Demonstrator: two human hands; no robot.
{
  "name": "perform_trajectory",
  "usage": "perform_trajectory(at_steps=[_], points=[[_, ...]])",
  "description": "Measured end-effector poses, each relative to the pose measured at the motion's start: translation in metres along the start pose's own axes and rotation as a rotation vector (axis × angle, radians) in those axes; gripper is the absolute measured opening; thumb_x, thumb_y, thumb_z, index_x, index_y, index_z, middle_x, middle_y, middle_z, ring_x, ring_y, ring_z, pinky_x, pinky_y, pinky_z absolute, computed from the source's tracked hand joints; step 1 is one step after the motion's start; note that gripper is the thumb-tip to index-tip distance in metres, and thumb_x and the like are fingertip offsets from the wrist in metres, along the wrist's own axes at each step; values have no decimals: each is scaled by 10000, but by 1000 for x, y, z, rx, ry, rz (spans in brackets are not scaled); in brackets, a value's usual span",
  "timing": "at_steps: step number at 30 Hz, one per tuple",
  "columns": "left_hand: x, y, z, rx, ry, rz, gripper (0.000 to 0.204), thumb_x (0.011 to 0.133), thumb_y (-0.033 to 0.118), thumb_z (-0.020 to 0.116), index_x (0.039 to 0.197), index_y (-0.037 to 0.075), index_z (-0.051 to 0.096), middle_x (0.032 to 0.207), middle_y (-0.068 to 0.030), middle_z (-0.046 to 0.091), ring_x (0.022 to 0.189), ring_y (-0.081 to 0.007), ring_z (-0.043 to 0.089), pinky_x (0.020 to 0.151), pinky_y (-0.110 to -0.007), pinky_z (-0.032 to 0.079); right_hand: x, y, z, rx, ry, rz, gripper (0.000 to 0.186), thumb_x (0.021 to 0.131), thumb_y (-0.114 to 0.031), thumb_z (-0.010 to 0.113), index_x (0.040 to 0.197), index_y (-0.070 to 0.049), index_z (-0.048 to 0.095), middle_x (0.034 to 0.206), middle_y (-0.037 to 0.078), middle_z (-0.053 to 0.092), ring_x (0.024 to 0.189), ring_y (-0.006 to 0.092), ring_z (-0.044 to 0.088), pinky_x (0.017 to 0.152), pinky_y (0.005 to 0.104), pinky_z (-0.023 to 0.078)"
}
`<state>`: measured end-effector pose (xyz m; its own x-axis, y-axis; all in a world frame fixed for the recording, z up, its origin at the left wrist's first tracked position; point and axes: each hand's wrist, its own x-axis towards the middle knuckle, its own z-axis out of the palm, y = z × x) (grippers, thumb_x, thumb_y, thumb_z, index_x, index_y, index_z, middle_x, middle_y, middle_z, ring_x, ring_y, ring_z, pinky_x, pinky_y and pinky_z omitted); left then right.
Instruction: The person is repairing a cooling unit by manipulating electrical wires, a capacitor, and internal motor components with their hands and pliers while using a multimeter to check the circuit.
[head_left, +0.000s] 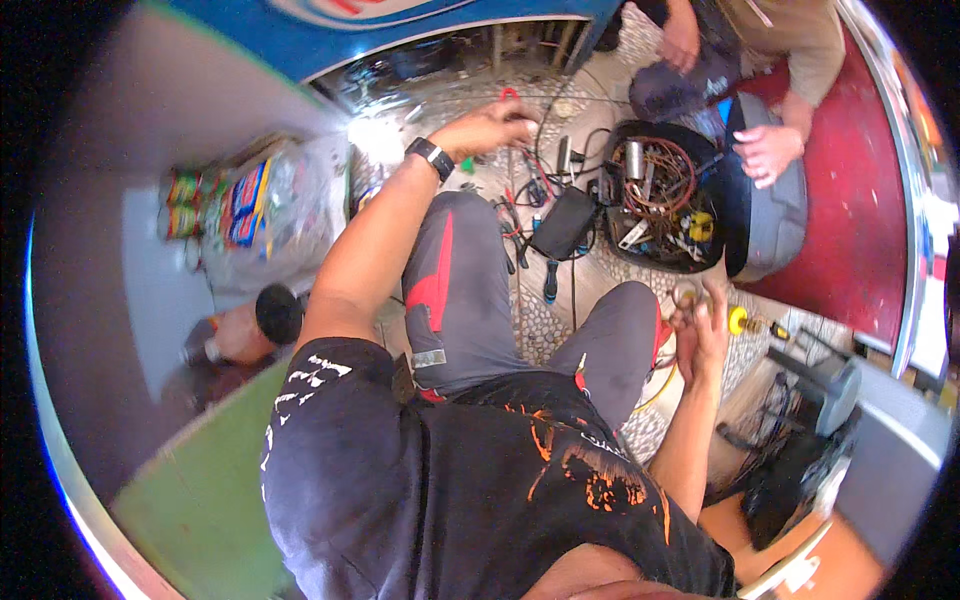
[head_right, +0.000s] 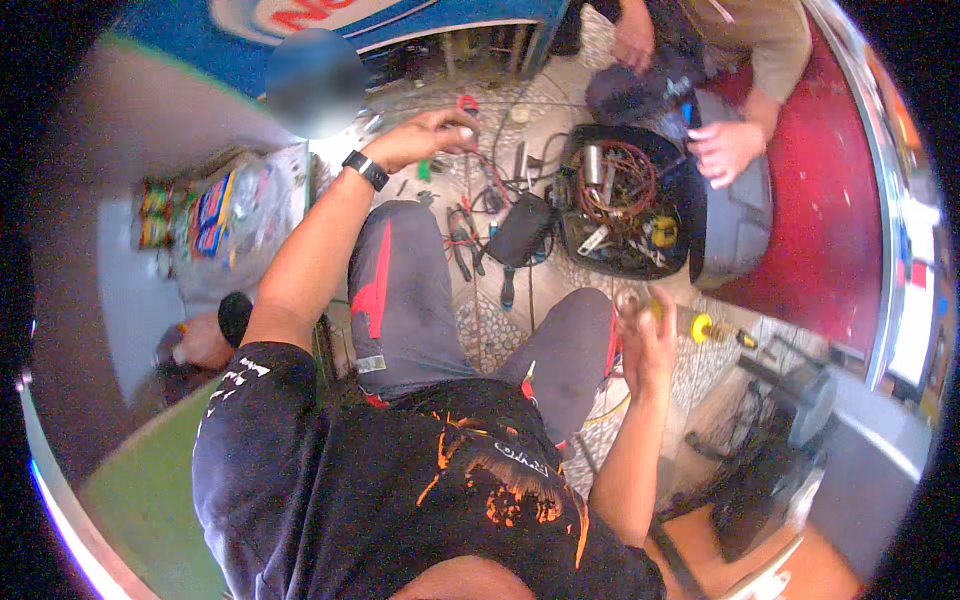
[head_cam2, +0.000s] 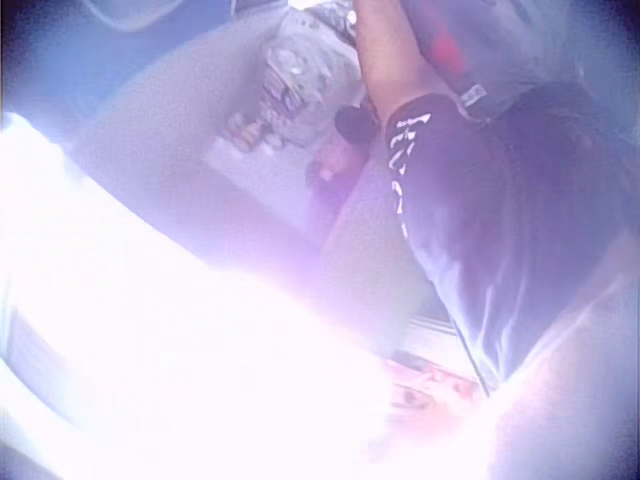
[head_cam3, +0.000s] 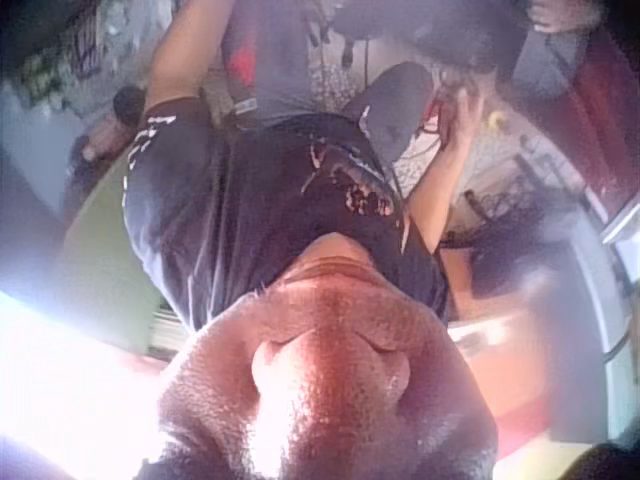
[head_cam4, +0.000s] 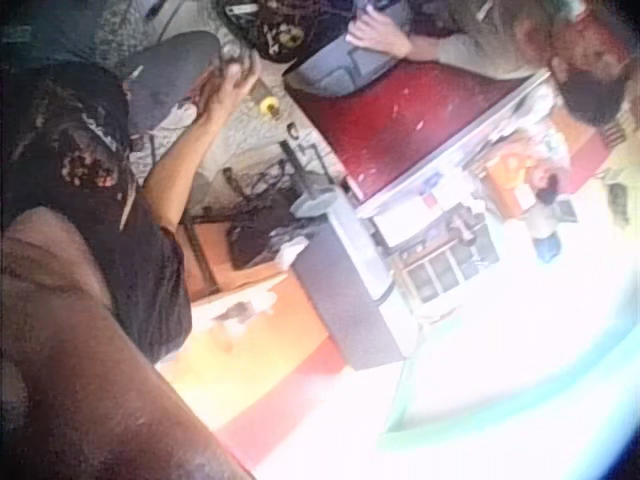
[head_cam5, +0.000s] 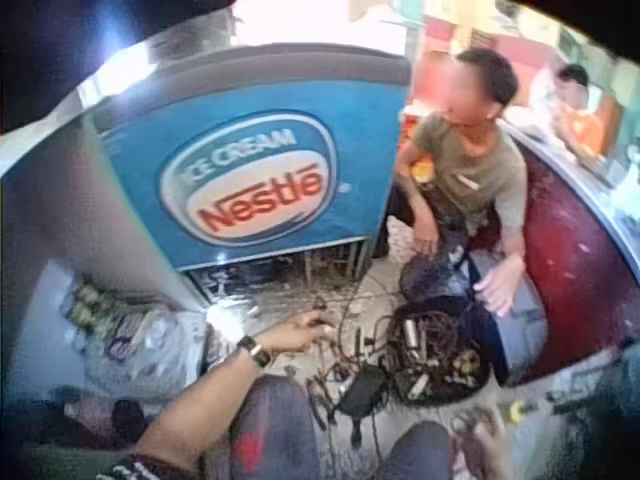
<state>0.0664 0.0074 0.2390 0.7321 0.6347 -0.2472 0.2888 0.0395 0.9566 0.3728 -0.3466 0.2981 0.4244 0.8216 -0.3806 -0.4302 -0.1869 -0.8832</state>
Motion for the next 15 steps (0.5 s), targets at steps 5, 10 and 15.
perform_trajectory(at_steps=[5, 10, 15], points=[[-85, -120, -33, -76, 616, -256, 358, 979, 229, 592, 1234, -22, 594, 1134, -107, 663, 993, -215, 665, 878, -321, 536, 5, -4, -46, -4, -26, 62, 503, 935, -265, 676, 1382, -167, 468, 1070, 67, 595, 938, 202, 599, 836, 342, 507], [-202, -190, -15, -41, 753, -433, 344, 967, 265, 603, 1195, 6, 610, 1068, -84, 673, 960, -184, 628, 849, -330, 514, 71, -38, -14, -149, -297, -8, 299, 1000, -239, 569, 1260, -132, 468, 1053, 103, 645, 901, 252, 655, 778, 361, 517], [-228, -187, 14, -402, 816, -483, 377, 955, 259, 612, 1243, 17, 587, 1159, -89, 657, 1043, -207, 617, 914, -352, 499, 162, -33, 80, -293, -629, -77, 164, 1008, -176, 554, 1152, -114, 505, 1060, 97, 664, 958, 223, 661, 785, 329, 516]])
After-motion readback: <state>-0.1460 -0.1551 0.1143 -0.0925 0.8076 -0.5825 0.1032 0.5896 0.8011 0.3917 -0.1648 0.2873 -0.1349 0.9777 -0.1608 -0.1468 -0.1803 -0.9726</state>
